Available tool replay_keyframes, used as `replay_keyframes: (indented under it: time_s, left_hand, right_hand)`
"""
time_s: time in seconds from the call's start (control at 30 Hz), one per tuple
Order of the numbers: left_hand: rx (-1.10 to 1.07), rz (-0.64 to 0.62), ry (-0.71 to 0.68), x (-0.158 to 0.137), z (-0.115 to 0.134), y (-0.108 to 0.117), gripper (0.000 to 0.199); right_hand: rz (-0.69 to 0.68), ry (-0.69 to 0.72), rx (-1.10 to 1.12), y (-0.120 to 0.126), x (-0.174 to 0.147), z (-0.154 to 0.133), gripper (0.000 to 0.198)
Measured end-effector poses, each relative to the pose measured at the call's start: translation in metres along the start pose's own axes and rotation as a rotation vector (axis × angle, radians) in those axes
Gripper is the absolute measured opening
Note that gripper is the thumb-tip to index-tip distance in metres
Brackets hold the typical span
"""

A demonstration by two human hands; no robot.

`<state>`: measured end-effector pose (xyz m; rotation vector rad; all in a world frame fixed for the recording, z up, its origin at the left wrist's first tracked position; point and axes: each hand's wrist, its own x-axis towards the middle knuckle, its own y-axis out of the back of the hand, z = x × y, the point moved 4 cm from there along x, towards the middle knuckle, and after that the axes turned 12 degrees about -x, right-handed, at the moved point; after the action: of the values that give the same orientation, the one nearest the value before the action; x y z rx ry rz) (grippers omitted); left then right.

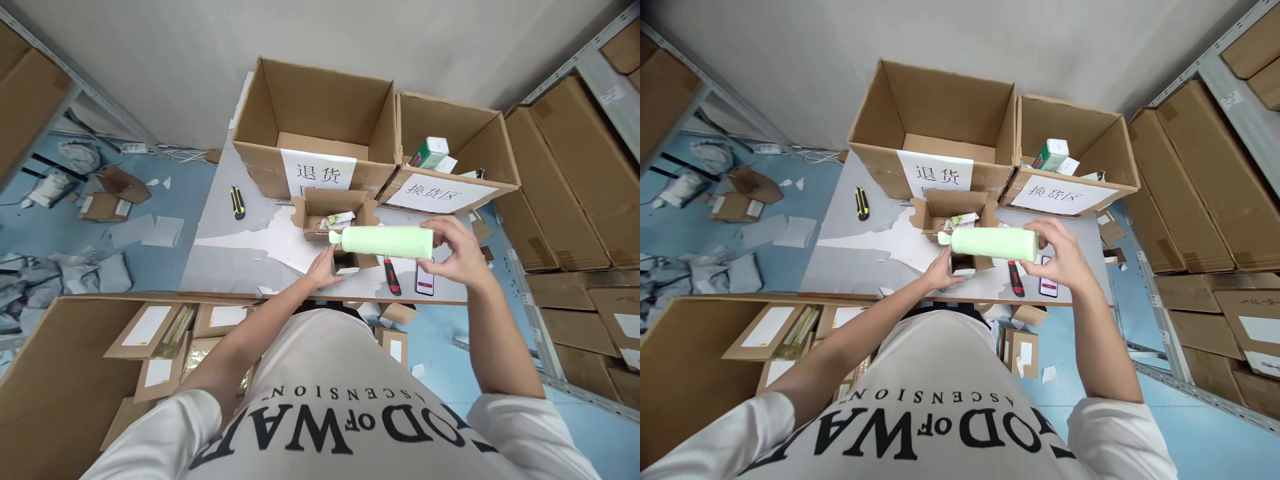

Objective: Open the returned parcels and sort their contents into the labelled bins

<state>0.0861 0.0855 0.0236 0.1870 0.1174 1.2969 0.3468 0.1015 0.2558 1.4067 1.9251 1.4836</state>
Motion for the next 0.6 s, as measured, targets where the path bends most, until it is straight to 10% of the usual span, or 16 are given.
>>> replay_keyframes:
  time_s: [0.2,0.37,0.6]
  left_hand:
    - [-0.037,0.178,-0.109,-0.007,0.050,0.008,0.114]
    - [-0.455,0.061,-0.241,-0.008,0.108,-0.014,0.088]
    - [-0.818,0.138,-0.072,-0.009,0.108,-0.018,0.079]
  right_hand:
    - [0.384,-0.483,0.691,-0.087,-0.041,0.016,0.062]
    - [0.178,-0.578,0.927,-0.147,-0.035,-0.036,0.041]
    - [0.087,-0.555,0.887,-0.170,-0.029,-0.064,0.035]
